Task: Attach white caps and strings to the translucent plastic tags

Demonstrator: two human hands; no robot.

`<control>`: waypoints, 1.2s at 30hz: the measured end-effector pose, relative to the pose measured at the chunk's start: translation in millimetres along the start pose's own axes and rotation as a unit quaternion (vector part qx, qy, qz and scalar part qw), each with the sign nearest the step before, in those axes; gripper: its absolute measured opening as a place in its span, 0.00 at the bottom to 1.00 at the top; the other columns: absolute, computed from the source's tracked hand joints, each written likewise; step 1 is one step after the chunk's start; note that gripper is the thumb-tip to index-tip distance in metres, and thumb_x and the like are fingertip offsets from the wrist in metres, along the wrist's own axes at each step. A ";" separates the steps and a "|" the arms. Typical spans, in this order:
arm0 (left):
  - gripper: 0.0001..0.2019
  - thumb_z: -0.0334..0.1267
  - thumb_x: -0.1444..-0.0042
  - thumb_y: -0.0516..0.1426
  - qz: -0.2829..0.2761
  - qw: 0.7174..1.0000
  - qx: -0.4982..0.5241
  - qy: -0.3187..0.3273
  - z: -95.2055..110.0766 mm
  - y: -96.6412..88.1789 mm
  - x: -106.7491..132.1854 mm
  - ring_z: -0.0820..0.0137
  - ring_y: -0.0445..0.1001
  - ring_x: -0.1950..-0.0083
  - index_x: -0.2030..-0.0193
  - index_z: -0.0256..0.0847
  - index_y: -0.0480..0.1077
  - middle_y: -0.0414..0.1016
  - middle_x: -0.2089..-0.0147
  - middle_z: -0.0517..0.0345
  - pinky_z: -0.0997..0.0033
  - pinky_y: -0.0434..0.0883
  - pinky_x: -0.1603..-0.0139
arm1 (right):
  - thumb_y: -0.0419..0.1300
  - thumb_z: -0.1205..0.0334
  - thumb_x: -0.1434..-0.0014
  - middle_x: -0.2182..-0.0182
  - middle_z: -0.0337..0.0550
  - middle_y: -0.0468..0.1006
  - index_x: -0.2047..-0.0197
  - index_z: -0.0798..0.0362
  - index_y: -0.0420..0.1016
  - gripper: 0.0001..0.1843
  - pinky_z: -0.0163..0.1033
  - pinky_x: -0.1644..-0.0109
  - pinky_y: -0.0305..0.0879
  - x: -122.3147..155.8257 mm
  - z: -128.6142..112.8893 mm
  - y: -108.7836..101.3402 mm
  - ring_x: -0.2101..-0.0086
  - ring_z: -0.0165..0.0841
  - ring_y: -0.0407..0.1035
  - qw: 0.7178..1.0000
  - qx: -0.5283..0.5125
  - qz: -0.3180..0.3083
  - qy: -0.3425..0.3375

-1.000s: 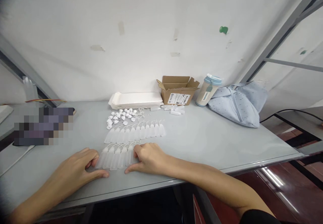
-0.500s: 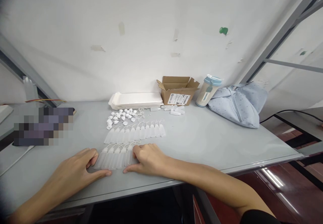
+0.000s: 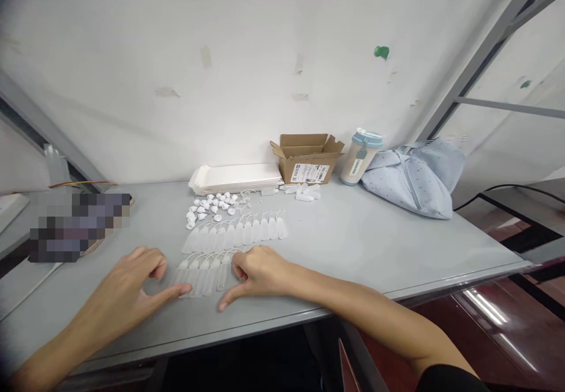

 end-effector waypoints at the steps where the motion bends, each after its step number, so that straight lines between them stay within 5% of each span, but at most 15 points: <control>1: 0.24 0.62 0.53 0.55 0.009 1.000 0.006 0.011 3.3 -3.3 -4.3 0.66 0.62 0.71 0.78 0.43 0.54 0.61 0.76 0.61 0.67 0.60 0.69 | 0.63 0.34 0.58 0.83 0.30 0.61 0.76 0.53 0.61 0.30 0.30 0.76 0.48 0.2 -0.8 -2.1 0.81 0.23 0.55 1.000 -0.002 -0.003 -0.010; 6: 0.18 0.55 0.44 0.51 -0.018 0.996 0.043 0.073 21.1 -0.6 -41.4 0.64 0.65 0.65 0.75 0.42 0.58 0.66 0.72 0.58 0.65 0.62 0.64 | 0.55 0.38 0.43 0.83 0.32 0.61 0.76 0.54 0.62 0.26 0.31 0.74 0.47 4.4 8.7 -40.5 0.81 0.24 0.54 0.995 0.049 0.069 -0.058; 11: 0.13 0.45 0.41 0.48 -0.053 0.988 0.101 0.102 33.7 18.5 -100.6 0.61 0.67 0.58 0.70 0.41 0.66 0.72 0.65 0.55 0.65 0.64 0.61 | 0.47 0.51 0.35 0.81 0.36 0.64 0.75 0.54 0.63 0.21 0.32 0.72 0.50 12.7 60.5 -100.1 0.79 0.27 0.56 0.963 0.123 0.237 0.035; 14: 0.12 0.40 0.41 0.47 -0.062 0.984 0.071 0.151 47.0 33.8 -134.0 0.60 0.66 0.57 0.66 0.40 0.70 0.73 0.65 0.53 0.63 0.64 0.58 | 0.50 0.60 0.36 0.74 0.42 0.72 0.71 0.54 0.66 0.13 0.33 0.68 0.55 15.6 95.9 -117.7 0.74 0.29 0.62 0.943 0.167 0.269 0.107; 18: 0.13 0.35 0.43 0.49 -0.050 0.978 -0.013 0.201 64.1 51.5 -165.1 0.56 0.65 0.55 0.58 0.39 0.74 0.73 0.64 0.48 0.61 0.64 0.57 | 0.51 0.72 0.41 0.63 0.49 0.76 0.65 0.56 0.71 0.08 0.36 0.61 0.60 17.3 129.8 -126.7 0.62 0.36 0.68 0.929 0.207 0.267 0.151; 24: 0.12 0.34 0.47 0.54 -0.088 0.965 -0.065 0.240 76.2 66.4 -182.3 0.53 0.65 0.54 0.60 0.40 0.77 0.71 0.64 0.46 0.60 0.64 0.57 | 0.56 0.73 0.44 0.59 0.51 0.77 0.61 0.56 0.73 0.08 0.41 0.55 0.62 21.9 156.9 -132.4 0.55 0.41 0.68 0.921 0.221 0.260 0.188; 36: 0.08 0.34 0.50 0.55 -0.068 0.971 0.004 0.229 73.3 62.7 -183.6 0.57 0.66 0.57 0.71 0.41 0.76 0.71 0.67 0.49 0.62 0.66 0.59 | 0.58 0.73 0.47 0.57 0.54 0.75 0.57 0.58 0.71 0.12 0.41 0.54 0.61 20.9 160.5 -129.0 0.53 0.42 0.65 0.921 0.209 0.259 0.204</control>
Point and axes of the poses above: each hand's wrist, its own x-axis away from the middle knuckle, its own y-axis out of the palm, z = x × y, the point moved 7 cm from there along -x, towards the middle knuckle
